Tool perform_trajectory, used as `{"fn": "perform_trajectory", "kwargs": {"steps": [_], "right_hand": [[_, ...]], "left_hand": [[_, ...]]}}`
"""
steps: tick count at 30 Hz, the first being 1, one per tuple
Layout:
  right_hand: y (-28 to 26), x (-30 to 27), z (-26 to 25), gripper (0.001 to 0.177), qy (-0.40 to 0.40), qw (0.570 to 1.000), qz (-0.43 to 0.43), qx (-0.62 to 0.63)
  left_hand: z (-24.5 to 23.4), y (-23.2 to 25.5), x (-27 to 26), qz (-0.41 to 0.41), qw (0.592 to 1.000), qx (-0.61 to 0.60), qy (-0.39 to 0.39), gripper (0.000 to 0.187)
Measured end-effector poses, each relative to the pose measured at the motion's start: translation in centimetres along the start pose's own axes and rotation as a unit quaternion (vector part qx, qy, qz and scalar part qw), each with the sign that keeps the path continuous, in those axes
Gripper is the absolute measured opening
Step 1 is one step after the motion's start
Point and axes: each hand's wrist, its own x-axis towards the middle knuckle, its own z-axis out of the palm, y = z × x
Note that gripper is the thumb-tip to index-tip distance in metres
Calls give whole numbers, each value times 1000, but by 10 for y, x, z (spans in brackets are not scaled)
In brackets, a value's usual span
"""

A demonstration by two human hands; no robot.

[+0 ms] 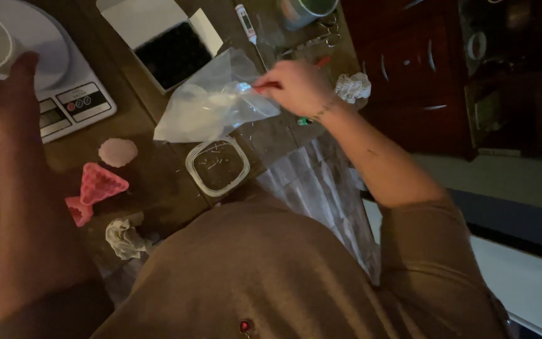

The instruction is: Checking the temperature of melted wax, pouring it into molds, and weighing wax flakes for candle production.

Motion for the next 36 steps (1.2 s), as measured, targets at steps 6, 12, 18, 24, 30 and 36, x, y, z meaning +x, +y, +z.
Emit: {"fn": "perform_trajectory", "kwargs": {"steps": [6, 12, 18, 24, 30, 36], "right_hand": [[-1, 62, 64, 32, -147, 979, -119, 71], [28, 53, 84, 37, -22, 968, -240, 71], [-42, -25, -9, 20, 120, 990, -46, 62], [-26, -69, 40, 53, 76, 821, -175, 538], [67, -75, 56, 79, 87, 700, -242, 666], [194, -62, 39, 69, 163, 750, -87, 635]], "left_hand": [[-42, 72, -33, 84, 992, -94, -16, 49], [-95, 226, -79, 161, 981, 101, 48, 67], [-112, 336, -131, 212, 973, 82, -34, 106], [-50, 442, -151, 137, 980, -70, -126, 121], [63, 510, -157, 99, 974, -120, -167, 126], [166, 565, -139, 146, 947, -214, -191, 128]]}}
